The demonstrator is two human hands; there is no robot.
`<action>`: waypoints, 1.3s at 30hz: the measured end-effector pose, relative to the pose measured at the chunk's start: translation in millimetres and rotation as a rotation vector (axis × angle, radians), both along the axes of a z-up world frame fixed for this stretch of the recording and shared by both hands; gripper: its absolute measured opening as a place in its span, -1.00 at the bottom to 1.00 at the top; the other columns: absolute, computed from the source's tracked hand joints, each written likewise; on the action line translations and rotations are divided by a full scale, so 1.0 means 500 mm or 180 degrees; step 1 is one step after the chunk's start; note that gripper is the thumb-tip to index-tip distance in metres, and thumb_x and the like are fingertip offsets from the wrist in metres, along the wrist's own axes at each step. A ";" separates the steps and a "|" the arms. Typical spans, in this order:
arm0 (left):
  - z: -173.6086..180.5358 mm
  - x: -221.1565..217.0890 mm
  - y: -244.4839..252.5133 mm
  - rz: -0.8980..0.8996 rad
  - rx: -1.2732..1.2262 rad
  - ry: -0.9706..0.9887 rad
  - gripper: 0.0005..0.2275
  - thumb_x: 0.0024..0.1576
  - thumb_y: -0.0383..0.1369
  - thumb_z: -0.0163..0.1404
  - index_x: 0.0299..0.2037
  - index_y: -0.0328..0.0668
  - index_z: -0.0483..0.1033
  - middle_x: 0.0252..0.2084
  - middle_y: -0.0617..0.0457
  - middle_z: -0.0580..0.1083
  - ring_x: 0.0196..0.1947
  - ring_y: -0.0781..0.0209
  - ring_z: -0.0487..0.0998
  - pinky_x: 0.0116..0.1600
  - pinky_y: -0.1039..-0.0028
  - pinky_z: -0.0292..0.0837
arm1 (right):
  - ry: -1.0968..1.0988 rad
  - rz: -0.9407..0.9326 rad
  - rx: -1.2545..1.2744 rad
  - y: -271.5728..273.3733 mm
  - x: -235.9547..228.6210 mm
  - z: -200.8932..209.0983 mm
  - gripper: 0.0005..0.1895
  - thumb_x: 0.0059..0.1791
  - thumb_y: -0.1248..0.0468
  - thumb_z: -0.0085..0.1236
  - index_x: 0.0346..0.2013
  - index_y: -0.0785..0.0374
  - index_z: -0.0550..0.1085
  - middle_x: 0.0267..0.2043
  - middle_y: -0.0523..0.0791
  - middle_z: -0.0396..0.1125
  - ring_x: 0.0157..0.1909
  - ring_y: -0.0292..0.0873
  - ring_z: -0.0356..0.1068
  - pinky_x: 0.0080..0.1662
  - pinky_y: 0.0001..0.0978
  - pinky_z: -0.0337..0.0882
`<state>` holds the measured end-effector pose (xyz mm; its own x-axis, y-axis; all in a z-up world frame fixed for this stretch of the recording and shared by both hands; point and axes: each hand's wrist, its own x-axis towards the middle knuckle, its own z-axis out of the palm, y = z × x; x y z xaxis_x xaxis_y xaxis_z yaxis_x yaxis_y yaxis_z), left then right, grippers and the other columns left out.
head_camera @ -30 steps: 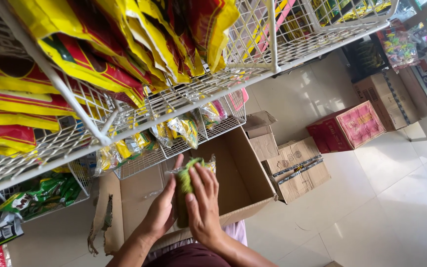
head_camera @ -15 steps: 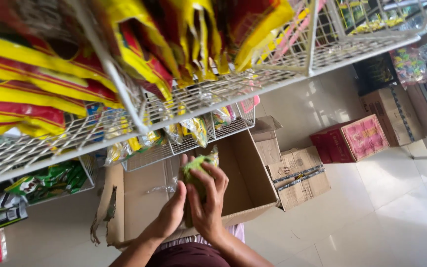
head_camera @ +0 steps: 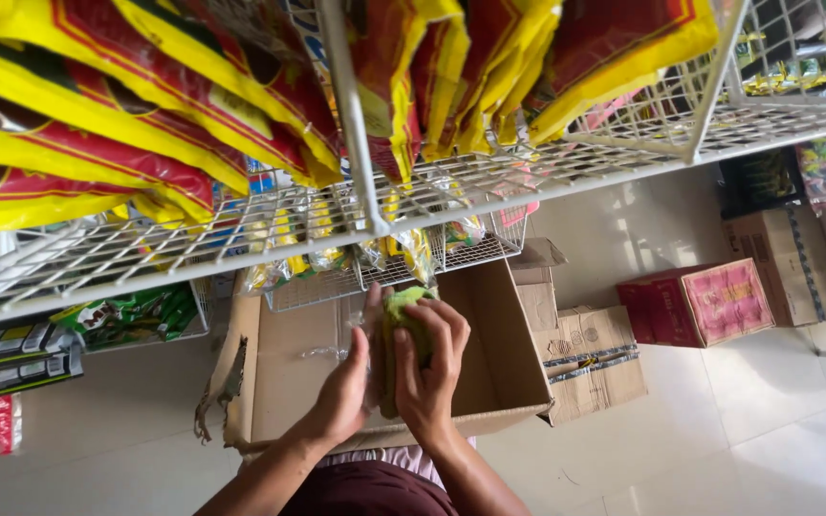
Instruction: The person is wiping down a small package of snacks with a green cleaning cloth.
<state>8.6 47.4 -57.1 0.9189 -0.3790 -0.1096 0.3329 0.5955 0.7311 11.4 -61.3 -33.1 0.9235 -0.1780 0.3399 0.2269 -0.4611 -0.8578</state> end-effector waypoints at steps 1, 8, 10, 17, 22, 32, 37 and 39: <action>0.007 0.005 0.008 0.0029 0.0003 -0.0002 -0.35 0.30 0.08 -0.49 0.55 0.11 -0.41 0.64 0.15 -0.34 0.61 0.16 -0.34 0.54 0.20 -0.39 | -0.0002 0.0029 0.0003 0.007 -0.019 -0.008 -0.72 0.01 0.38 0.11 0.03 0.28 0.45 0.15 0.06 0.27 0.19 0.04 0.30 0.21 -0.14 0.33; -0.026 0.000 0.013 0.0047 0.0322 -0.0156 -0.36 0.29 0.11 -0.53 0.54 0.15 -0.31 0.64 0.06 -0.32 0.60 0.05 -0.30 0.54 0.12 -0.43 | -0.0267 -0.0040 -0.0666 0.027 -0.043 -0.045 -0.77 -0.12 0.36 0.25 -0.16 0.20 0.55 0.04 -0.03 0.30 0.10 -0.01 0.24 0.14 -0.17 0.30; -0.046 -0.020 0.012 -0.0088 0.0460 -0.0319 -0.35 0.29 0.11 -0.54 0.54 0.08 -0.35 0.64 0.01 -0.43 0.61 0.05 -0.46 0.54 0.12 -0.63 | -0.0289 -0.0143 -0.0659 0.023 -0.020 -0.033 -0.79 -0.11 0.37 0.23 -0.18 0.20 0.55 0.03 -0.01 0.30 0.05 -0.02 0.25 0.09 -0.19 0.32; -0.002 0.013 0.029 0.0131 -0.0057 -0.0060 -0.35 0.30 0.08 -0.46 0.55 0.10 -0.31 0.63 0.06 -0.26 0.58 0.05 -0.19 0.55 0.14 -0.27 | -0.0166 0.0102 -0.0638 0.040 -0.052 -0.019 -0.73 -0.10 0.37 0.24 -0.10 0.21 0.56 0.07 -0.02 0.29 0.10 -0.02 0.25 0.14 -0.18 0.32; -0.024 0.012 0.021 0.0211 0.0071 0.0045 -0.36 0.29 0.10 -0.49 0.56 0.11 -0.21 0.64 0.11 -0.16 0.58 0.11 -0.09 0.55 0.20 -0.22 | -0.0042 0.0069 -0.0510 0.032 -0.052 -0.050 -0.77 -0.10 0.37 0.22 -0.14 0.21 0.56 0.02 -0.01 0.29 0.07 -0.03 0.24 0.10 -0.21 0.31; -0.033 0.011 0.032 -0.0047 0.0079 -0.0057 -0.37 0.33 0.05 -0.49 0.55 -0.02 -0.25 0.63 0.03 -0.20 0.60 0.12 -0.18 0.56 0.23 -0.32 | -0.0077 0.0007 -0.0654 0.043 -0.036 -0.043 -0.74 -0.07 0.37 0.21 -0.08 0.20 0.55 0.08 -0.01 0.28 0.10 -0.01 0.24 0.15 -0.17 0.29; -0.047 0.010 0.039 -0.0083 0.0180 -0.0080 -0.33 0.30 0.11 -0.50 0.55 -0.04 -0.27 0.64 -0.04 -0.32 0.61 0.01 -0.27 0.56 0.14 -0.42 | -0.0065 -0.0052 -0.0683 0.042 -0.024 -0.072 -0.80 -0.11 0.37 0.23 -0.18 0.21 0.57 0.03 -0.03 0.29 0.09 -0.02 0.24 0.11 -0.19 0.34; -0.044 -0.001 0.047 -0.0720 0.0204 -0.0020 -0.32 0.30 0.09 -0.60 0.54 -0.11 -0.37 0.61 -0.12 -0.20 0.57 -0.10 -0.15 0.55 0.04 -0.17 | -0.0099 -0.0089 -0.0730 0.039 0.004 -0.062 -0.78 -0.07 0.36 0.21 -0.13 0.19 0.56 0.06 -0.02 0.28 0.07 -0.02 0.23 0.11 -0.19 0.31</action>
